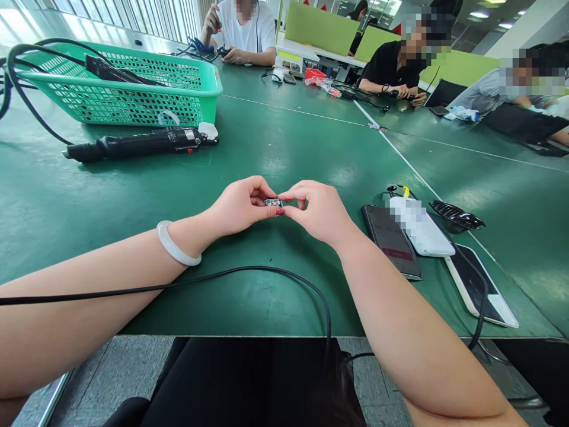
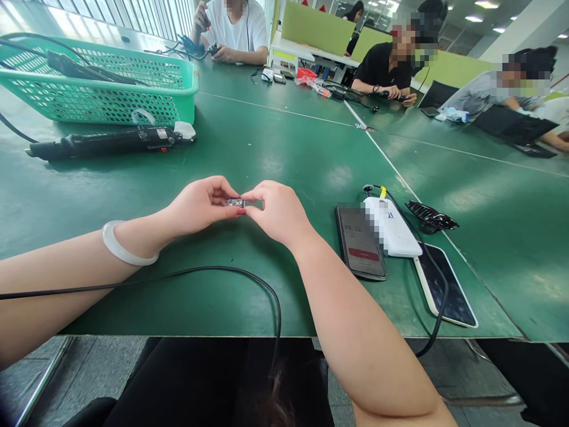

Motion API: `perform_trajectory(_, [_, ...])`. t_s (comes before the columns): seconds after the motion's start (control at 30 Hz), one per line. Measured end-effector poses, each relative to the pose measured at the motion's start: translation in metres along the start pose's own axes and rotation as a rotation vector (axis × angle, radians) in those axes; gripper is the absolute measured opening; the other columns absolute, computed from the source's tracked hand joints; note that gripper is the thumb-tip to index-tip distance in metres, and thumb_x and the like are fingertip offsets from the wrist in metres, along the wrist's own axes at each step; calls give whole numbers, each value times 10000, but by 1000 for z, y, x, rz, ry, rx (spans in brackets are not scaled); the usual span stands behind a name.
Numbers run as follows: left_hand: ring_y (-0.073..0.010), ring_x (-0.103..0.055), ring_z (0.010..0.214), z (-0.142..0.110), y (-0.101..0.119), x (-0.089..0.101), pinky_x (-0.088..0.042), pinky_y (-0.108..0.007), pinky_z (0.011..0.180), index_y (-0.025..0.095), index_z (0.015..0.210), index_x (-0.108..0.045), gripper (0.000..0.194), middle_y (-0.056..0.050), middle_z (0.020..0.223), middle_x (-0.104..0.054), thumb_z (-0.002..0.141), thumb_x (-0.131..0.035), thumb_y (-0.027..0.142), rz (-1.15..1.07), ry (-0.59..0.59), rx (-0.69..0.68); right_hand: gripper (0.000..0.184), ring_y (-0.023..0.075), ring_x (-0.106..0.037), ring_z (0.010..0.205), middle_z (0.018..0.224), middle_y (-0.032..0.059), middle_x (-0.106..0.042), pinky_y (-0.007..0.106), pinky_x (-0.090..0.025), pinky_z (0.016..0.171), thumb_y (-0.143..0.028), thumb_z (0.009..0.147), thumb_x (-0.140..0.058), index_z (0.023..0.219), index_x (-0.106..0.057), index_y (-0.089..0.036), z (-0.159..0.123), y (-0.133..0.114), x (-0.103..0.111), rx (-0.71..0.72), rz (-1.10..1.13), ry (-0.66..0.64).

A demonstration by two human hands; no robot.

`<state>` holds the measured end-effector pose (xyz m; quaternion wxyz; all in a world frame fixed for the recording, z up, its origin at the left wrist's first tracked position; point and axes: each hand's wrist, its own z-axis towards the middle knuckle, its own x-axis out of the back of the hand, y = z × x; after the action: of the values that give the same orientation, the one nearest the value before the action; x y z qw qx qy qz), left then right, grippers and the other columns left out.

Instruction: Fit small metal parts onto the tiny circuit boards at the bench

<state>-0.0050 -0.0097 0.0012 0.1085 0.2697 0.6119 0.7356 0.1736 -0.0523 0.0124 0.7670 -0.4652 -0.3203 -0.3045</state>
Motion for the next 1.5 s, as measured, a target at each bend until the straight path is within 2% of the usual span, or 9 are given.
perform_trajectory(0.23, [-134, -642, 722, 0, 0, 0, -530, -310, 700, 151, 860, -549, 313, -44, 815, -670, 663, -758, 275, -22, -15, 13, 177, 120, -496, 640, 759, 19, -613, 279, -384, 600, -260, 740, -648, 878, -744, -204, 0, -1, 0, -24, 13, 18])
perform_trajectory(0.4, [-107, -619, 632, -1, 5, -2, -522, -272, 622, 142, 845, -550, 196, -36, 745, -654, 740, -693, 226, -59, -25, 71, 164, 112, -469, 614, 748, 12, -605, 275, -364, 585, -275, 737, -655, 862, -740, -210, 1, 0, 0, -32, 9, 7])
perform_trajectory(0.57, [-112, -625, 632, -1, 9, -3, -525, -284, 657, 136, 826, -556, 151, -35, 686, -659, 757, -674, 198, -100, -23, 148, 160, 121, -489, 642, 760, 16, -606, 274, -371, 596, -257, 742, -641, 861, -736, -209, 0, 0, -2, -25, -26, -2])
perform_trajectory(0.93, [-113, -639, 635, 2, 6, 0, -522, -276, 675, 130, 793, -573, 173, -38, 663, -675, 692, -713, 141, -231, -79, 269, 166, 136, -525, 695, 782, 24, -612, 283, -378, 613, -243, 755, -619, 875, -728, -203, 0, -1, -4, 12, -89, -49])
perform_trajectory(1.2, [-107, -654, 621, 4, 7, 10, -531, -240, 641, 140, 722, -578, 198, -23, 652, -679, 625, -736, 73, -344, -175, 409, 171, 130, -520, 688, 803, 23, -624, 284, -392, 631, -241, 754, -626, 889, -723, -196, -2, -5, -3, 66, -56, -82])
perform_trajectory(1.5, [-98, -653, 615, 5, 6, 12, -532, -224, 646, 134, 718, -593, 176, -37, 661, -685, 633, -729, 60, -376, -183, 448, 167, 131, -523, 695, 815, 27, -631, 287, -395, 635, -254, 764, -628, 891, -722, -199, -2, -5, -4, 68, -52, -83])
